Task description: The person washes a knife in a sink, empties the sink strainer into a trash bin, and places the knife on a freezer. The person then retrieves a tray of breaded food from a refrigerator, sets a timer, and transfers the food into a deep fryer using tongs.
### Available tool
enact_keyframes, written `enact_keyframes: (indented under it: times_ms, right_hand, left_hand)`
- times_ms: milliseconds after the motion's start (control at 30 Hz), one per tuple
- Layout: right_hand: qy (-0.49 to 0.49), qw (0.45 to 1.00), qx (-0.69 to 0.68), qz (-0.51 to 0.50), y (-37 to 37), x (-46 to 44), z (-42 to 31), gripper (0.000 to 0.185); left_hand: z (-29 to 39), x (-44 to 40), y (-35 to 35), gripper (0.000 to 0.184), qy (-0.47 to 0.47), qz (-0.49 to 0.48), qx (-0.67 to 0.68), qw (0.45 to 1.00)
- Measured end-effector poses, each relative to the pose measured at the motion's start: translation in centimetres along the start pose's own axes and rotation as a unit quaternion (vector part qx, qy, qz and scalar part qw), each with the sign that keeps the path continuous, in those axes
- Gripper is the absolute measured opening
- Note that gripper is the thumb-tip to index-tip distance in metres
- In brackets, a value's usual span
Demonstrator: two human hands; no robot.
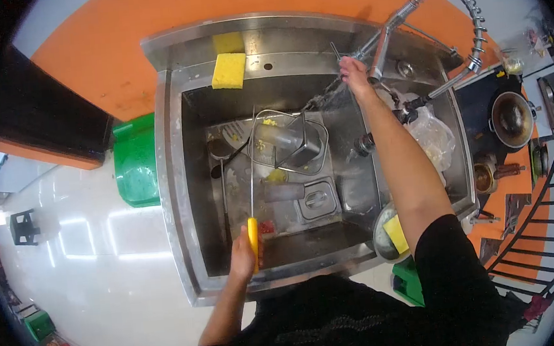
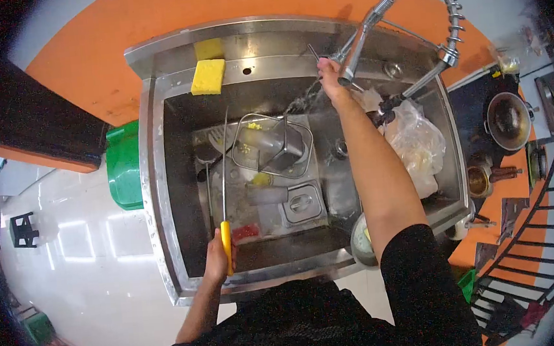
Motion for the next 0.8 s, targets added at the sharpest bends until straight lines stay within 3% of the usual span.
enact_keyframes:
  times_ms: [100, 200, 267, 300, 400, 467, 567, 667, 733, 800]
  right_hand:
    - [-0.030, 0.990, 0.086, -0.107, 1.4, -2.4, -0.2, 0.038]
    - [-0.066, 0.985, 0.131, -0.093, 2.1, -5.7, 1.6, 0.041]
    - [-0.033, 0.981, 0.161, -0.103, 1.5, -7.0, 1.6, 0.041]
    - [-0.070, 0.980, 0.161, -0.089, 1.3, -7.9, 1.9, 0.040]
    - [0.011, 0.995, -0.074, -0.059, 1.3, -8.3, 0.9, 0.040]
    - [-0.006, 0.992, -0.128, -0.016, 2.1, -8.5, 1.3, 0.041]
    - [0.067, 0.979, -0.181, 0.068, 3.7, -4.5, 1.0, 0.039]
    - [0.107, 0.960, -0.258, 0.010, 5.2, 2.4, 0.5, 0.029]
    - [0.062, 0.958, -0.271, -0.073, 6.3, 6.7, 2.6, 0.022]
    - [0.068, 0.969, -0.232, -0.062, 7.0, 13.9, 3.4, 0.021]
  left_hand:
    - [0.3, 0.7, 0.6, 0.058, 0.005, -0.010, 0.001, 1.000]
    - [0.3, 1.1, 0.7, 0.059, -0.011, -0.040, -0.005, 0.999]
    - [-0.3, 1.4, 0.3, 0.057, -0.016, -0.031, -0.008, 0.999]
    - [-0.2, 1.7, 0.2, 0.056, -0.018, -0.027, -0.016, 0.999]
    - [-0.5, 2.5, -0.7, 0.053, -0.003, -0.014, -0.051, 0.999]
    - [0.1, 3.2, -1.0, 0.052, 0.018, -0.015, -0.061, 0.998]
    - [-0.2, 3.7, -2.0, 0.051, 0.050, 0.011, -0.091, 0.994]
    - [-0.7, 4.2, -2.1, 0.048, 0.063, 0.007, -0.076, 0.995]
    - [-0.1, 4.5, -1.8, 0.045, 0.073, 0.000, -0.059, 0.996]
    - [0.5, 4.7, -1.3, 0.033, 0.090, -0.004, -0.088, 0.992]
Point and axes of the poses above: each hand's wrist, its own x-axis away from the middle knuckle, its own y-axis out of the palm, z = x × y, the point moved 5 cm from there along -x, towards the middle knuckle, and after that the axes turned 5 degrees about x, right-handed, at the moved point
